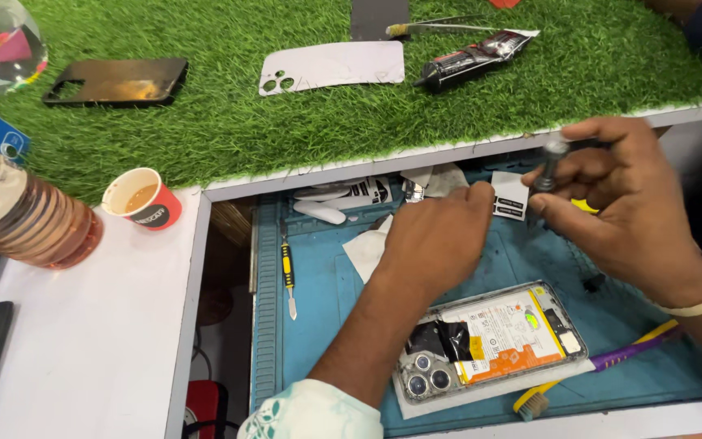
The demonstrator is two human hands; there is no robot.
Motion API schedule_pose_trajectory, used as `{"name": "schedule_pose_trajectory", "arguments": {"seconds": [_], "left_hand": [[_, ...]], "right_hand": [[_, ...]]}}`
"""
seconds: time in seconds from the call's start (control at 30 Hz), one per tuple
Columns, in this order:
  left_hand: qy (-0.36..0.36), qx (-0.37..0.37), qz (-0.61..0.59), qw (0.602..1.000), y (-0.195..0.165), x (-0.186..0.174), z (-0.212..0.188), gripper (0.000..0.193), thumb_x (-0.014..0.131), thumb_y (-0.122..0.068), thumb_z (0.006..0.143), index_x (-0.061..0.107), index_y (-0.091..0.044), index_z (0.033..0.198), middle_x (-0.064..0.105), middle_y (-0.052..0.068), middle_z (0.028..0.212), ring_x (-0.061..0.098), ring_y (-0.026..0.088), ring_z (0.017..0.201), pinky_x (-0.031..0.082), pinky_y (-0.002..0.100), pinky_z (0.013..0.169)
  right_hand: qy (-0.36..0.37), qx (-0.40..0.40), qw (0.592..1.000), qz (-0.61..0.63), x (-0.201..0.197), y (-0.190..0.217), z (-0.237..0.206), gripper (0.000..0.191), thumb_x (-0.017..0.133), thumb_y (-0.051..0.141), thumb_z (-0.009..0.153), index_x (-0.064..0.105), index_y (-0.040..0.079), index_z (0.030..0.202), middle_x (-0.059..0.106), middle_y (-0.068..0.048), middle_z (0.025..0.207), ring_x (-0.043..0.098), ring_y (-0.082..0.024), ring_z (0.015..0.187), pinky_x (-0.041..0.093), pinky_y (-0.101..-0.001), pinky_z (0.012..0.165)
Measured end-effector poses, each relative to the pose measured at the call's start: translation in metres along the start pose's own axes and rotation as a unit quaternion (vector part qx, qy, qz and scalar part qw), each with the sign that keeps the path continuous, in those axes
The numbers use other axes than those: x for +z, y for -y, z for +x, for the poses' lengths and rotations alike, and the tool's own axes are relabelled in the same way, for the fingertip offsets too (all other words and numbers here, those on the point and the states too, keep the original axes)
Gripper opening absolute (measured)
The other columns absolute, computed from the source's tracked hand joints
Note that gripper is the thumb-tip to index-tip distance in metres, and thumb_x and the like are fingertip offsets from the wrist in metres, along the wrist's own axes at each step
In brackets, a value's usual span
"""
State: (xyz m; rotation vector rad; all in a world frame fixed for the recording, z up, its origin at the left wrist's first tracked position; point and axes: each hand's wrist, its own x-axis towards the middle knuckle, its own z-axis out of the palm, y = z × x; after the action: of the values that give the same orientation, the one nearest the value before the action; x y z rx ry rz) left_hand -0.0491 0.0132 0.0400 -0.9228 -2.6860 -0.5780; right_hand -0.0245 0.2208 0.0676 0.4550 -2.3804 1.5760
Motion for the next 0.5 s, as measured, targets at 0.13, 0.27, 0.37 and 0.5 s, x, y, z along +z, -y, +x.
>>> {"name": "schedule_pose_trajectory", "arguments": {"seconds": [0.13, 0.27, 0.37, 0.5], "left_hand": [[-0.024, -0.006, -0.032, 0.999, 0.006, -0.010, -0.002, 0.011, 0.059, -0.014, 0.090, 0.068, -0.008, 0.091, 0.072, 0.013, 0.096, 0.073, 0.035, 0.078, 0.056, 0.048, 0.064], [-0.009, 0.026, -0.007, 1.000, 0.000, -0.007, -0.007, 0.013, 0.061, -0.010, 0.083, 0.073, -0.013, 0.087, 0.072, 0.010, 0.094, 0.074, 0.032, 0.083, 0.057, 0.047, 0.065], [-0.028, 0.046, -0.006, 0.999, -0.004, 0.000, -0.005, 0.013, 0.062, -0.011, 0.084, 0.075, -0.012, 0.086, 0.073, 0.009, 0.095, 0.074, 0.031, 0.083, 0.057, 0.047, 0.066], [0.022, 0.037, 0.094, 0.995, -0.009, 0.010, -0.003, 0.013, 0.064, -0.015, 0.087, 0.077, -0.015, 0.086, 0.073, 0.007, 0.097, 0.075, 0.026, 0.087, 0.058, 0.043, 0.068]], "right_hand": [[-0.021, -0.040, 0.999, 0.011, 0.004, 0.001, 0.001, 0.060, 0.068, -0.009, 0.092, 0.034, 0.003, 0.139, 0.068, -0.017, 0.116, 0.070, -0.017, 0.103, 0.060, -0.0261, 0.085], [-0.026, -0.025, 0.999, -0.006, 0.004, 0.001, 0.000, 0.059, 0.071, -0.009, 0.089, 0.037, 0.004, 0.136, 0.070, -0.017, 0.113, 0.070, -0.016, 0.096, 0.059, -0.0265, 0.079], [-0.027, -0.032, 0.999, -0.004, 0.005, 0.002, -0.002, 0.058, 0.071, -0.009, 0.089, 0.039, 0.004, 0.135, 0.071, -0.017, 0.113, 0.070, -0.016, 0.097, 0.059, -0.0271, 0.082], [-0.029, -0.038, 0.999, -0.008, 0.005, 0.002, -0.004, 0.057, 0.071, -0.008, 0.089, 0.040, 0.003, 0.135, 0.071, -0.016, 0.113, 0.070, -0.016, 0.099, 0.060, -0.0270, 0.084]]}}
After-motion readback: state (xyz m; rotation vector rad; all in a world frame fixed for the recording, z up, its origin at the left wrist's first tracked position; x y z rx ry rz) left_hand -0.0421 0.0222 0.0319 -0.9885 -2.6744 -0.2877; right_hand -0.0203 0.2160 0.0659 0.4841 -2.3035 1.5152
